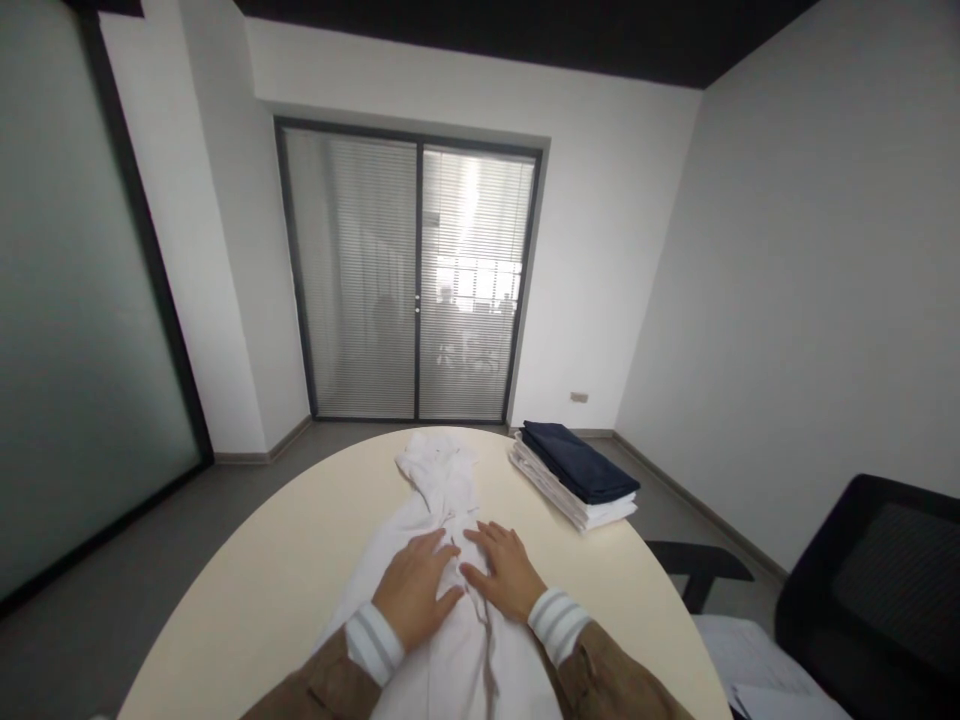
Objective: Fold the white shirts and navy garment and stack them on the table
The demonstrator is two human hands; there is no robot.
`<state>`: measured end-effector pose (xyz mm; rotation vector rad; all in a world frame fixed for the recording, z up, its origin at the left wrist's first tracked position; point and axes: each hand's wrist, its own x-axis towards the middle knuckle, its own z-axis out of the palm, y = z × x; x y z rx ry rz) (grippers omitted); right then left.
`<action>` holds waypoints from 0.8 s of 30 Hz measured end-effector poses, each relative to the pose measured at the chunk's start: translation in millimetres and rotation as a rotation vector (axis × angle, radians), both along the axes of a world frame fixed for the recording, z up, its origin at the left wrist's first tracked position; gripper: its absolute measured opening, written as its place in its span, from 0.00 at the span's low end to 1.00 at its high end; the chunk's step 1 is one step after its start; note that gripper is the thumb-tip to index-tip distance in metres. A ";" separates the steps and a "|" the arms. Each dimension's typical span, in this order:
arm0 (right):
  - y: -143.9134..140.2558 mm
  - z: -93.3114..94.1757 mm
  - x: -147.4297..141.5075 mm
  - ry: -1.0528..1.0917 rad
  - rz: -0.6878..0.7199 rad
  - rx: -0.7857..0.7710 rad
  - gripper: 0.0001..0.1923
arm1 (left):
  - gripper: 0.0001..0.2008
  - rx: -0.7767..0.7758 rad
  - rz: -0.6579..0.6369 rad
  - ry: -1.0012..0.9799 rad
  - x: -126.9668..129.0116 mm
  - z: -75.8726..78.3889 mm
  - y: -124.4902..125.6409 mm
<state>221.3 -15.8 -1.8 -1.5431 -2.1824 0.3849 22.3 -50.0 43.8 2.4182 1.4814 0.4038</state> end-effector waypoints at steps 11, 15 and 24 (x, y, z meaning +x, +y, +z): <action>0.0 5.3 -0.5 0.043 -0.135 0.159 0.08 | 0.25 0.089 0.155 0.118 -13.1 -32.3 28.9; 6.0 7.9 10.2 0.099 -0.284 0.166 0.08 | 0.26 0.124 0.219 -0.102 -31.4 -36.0 45.7; 19.2 6.7 79.4 -0.067 -0.602 -0.079 0.08 | 0.22 0.095 0.669 -0.152 -146.9 -34.0 100.4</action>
